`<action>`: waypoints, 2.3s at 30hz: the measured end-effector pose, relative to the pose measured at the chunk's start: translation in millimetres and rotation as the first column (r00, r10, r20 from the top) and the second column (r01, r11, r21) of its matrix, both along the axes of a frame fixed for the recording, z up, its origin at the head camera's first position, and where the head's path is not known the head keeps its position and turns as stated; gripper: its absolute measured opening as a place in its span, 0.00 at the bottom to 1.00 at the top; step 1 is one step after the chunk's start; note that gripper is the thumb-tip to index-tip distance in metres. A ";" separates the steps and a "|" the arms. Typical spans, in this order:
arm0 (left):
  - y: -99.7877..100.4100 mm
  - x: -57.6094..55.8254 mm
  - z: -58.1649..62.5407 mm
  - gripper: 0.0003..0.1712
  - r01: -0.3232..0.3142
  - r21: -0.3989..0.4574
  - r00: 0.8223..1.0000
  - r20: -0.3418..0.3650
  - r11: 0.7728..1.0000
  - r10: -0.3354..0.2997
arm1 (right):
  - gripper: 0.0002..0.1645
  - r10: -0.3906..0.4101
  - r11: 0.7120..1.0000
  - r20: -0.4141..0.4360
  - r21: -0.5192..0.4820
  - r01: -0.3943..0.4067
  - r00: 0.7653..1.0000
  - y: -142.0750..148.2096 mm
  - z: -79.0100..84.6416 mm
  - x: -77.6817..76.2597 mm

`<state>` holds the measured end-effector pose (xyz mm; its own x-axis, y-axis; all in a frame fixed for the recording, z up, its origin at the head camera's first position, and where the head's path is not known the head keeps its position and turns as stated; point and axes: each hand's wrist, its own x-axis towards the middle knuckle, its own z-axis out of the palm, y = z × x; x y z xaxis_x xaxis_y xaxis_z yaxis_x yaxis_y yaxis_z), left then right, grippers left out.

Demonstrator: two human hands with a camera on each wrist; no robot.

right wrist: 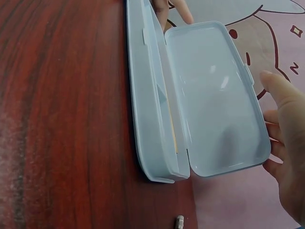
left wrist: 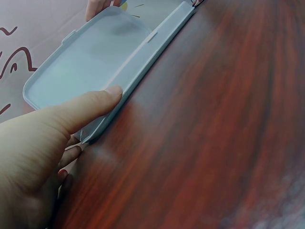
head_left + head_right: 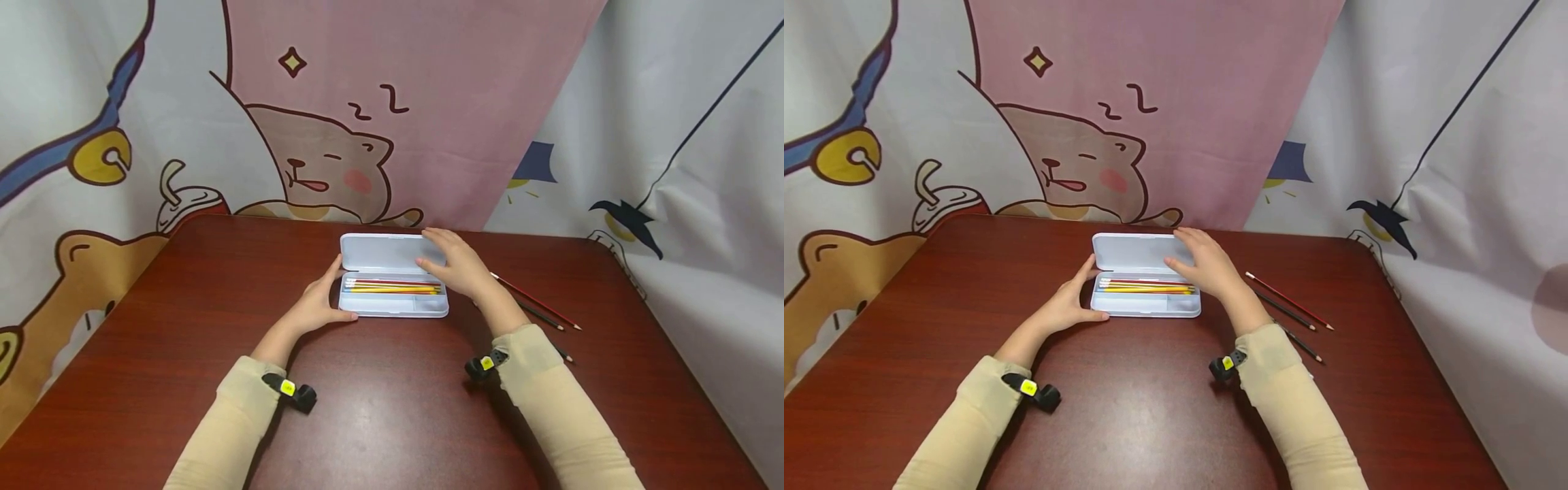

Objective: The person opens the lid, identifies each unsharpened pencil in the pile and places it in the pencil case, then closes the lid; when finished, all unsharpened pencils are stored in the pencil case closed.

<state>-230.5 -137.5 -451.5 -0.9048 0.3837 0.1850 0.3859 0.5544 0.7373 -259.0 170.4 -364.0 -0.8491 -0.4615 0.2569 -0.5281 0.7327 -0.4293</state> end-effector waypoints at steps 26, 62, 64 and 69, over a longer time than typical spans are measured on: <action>6.7 21.0 19.0 0.57 -0.062 0.054 0.982 -0.173 0.997 0.070 | 0.42 0.044 0.999 -0.076 -0.004 -0.044 0.996 11.2 -20.9 50.3; 0.0 56.0 9.8 0.49 0.146 -0.133 0.956 -0.235 0.980 -0.175 | 0.47 0.117 0.992 0.033 0.037 -0.118 0.993 29.5 -64.2 91.1; 0.1 56.0 9.3 0.49 0.151 -0.140 0.958 -0.223 0.979 -0.180 | 0.47 0.118 0.992 0.038 0.039 -0.119 0.992 29.7 -66.1 91.2; 0.1 56.1 7.7 0.48 0.163 -0.147 0.960 -0.204 0.976 -0.191 | 0.47 0.128 0.991 0.050 0.031 -0.130 0.990 29.4 -68.9 91.9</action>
